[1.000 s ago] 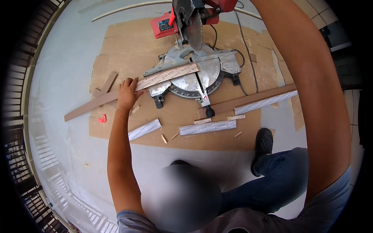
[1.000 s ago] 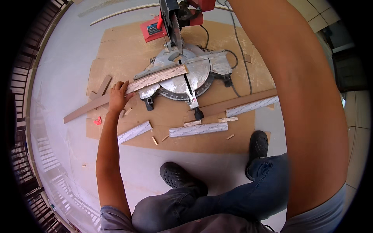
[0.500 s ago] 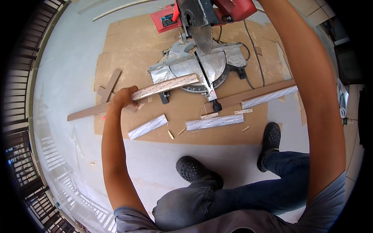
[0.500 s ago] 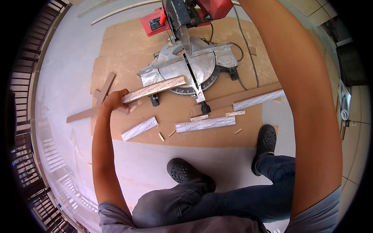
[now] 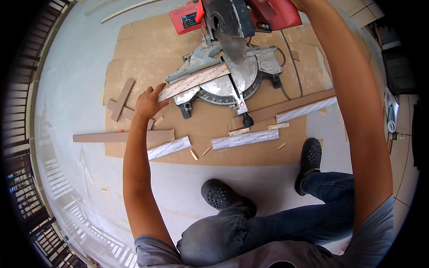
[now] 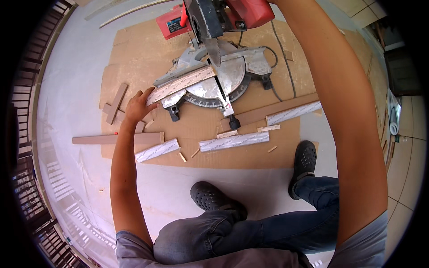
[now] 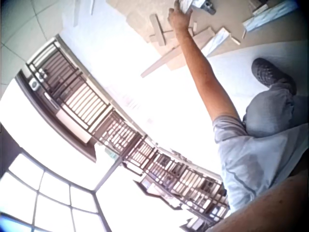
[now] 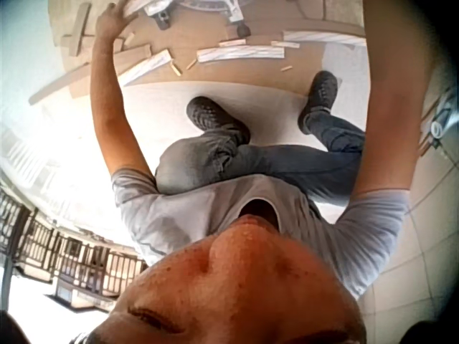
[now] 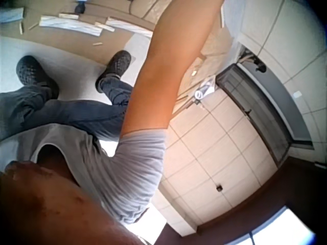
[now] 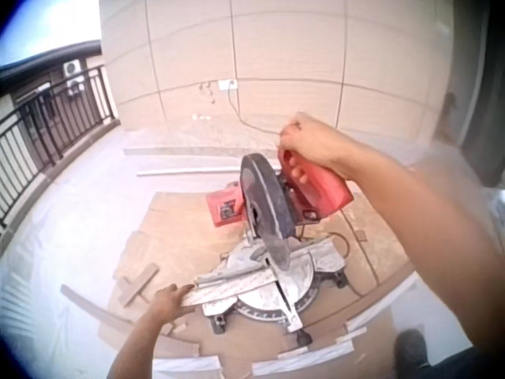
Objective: The person measures a wooden baseboard section against a wall corner, marks it with a pencil, cuts it to size using a miter saw, and applies adhesive with a glue bottle before pressing it into place at the floor corner.
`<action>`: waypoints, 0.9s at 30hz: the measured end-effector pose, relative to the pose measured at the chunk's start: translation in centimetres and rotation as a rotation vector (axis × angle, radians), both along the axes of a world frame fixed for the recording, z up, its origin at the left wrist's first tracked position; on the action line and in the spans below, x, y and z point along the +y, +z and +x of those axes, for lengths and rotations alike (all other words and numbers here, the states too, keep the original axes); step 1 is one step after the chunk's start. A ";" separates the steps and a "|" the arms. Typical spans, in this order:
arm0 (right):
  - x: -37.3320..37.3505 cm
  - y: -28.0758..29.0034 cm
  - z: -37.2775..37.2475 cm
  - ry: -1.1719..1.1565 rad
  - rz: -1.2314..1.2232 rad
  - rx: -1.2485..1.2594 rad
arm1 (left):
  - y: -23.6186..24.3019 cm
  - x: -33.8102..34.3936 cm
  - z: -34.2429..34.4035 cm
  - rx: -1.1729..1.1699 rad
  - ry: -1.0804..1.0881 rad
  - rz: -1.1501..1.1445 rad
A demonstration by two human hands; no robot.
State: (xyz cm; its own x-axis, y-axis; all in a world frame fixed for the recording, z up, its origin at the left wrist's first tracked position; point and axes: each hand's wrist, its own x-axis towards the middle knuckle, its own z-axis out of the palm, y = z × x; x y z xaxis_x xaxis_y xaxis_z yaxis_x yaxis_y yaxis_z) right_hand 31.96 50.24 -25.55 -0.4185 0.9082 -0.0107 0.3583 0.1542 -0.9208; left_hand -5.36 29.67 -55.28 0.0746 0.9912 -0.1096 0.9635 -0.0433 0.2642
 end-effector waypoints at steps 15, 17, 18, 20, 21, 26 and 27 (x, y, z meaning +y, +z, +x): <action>-10.0 -5.3 2.8 -0.213 0.131 0.083 | -0.4 0.8 0.4 0.184 -0.109 0.062; -10.5 -6.1 2.9 -0.223 0.126 0.102 | -0.5 0.6 0.9 0.239 -0.080 0.098; -10.9 -6.3 3.0 -0.222 0.123 0.123 | -0.5 0.6 1.1 0.262 -0.069 0.101; -11.4 -6.7 3.0 -0.226 0.124 0.151 | -0.3 0.6 1.5 0.306 -0.048 0.109; -11.5 -6.7 3.1 -0.231 0.128 0.157 | -0.4 0.7 1.6 0.305 -0.045 0.116; -12.1 -7.0 3.2 -0.247 0.123 0.118 | -0.7 0.7 1.6 0.291 -0.025 0.134; -12.1 -7.3 3.3 -0.260 0.112 0.125 | -0.6 0.8 1.6 0.280 -0.020 0.122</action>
State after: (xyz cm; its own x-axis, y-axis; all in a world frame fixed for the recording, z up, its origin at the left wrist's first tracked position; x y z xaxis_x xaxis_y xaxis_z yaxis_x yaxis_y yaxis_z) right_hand 35.27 38.13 -32.81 -0.1640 0.9776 0.1321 0.2839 0.1750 -0.9427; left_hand -3.71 30.43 -55.89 0.0778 0.9969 -0.0088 0.9968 -0.0780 -0.0199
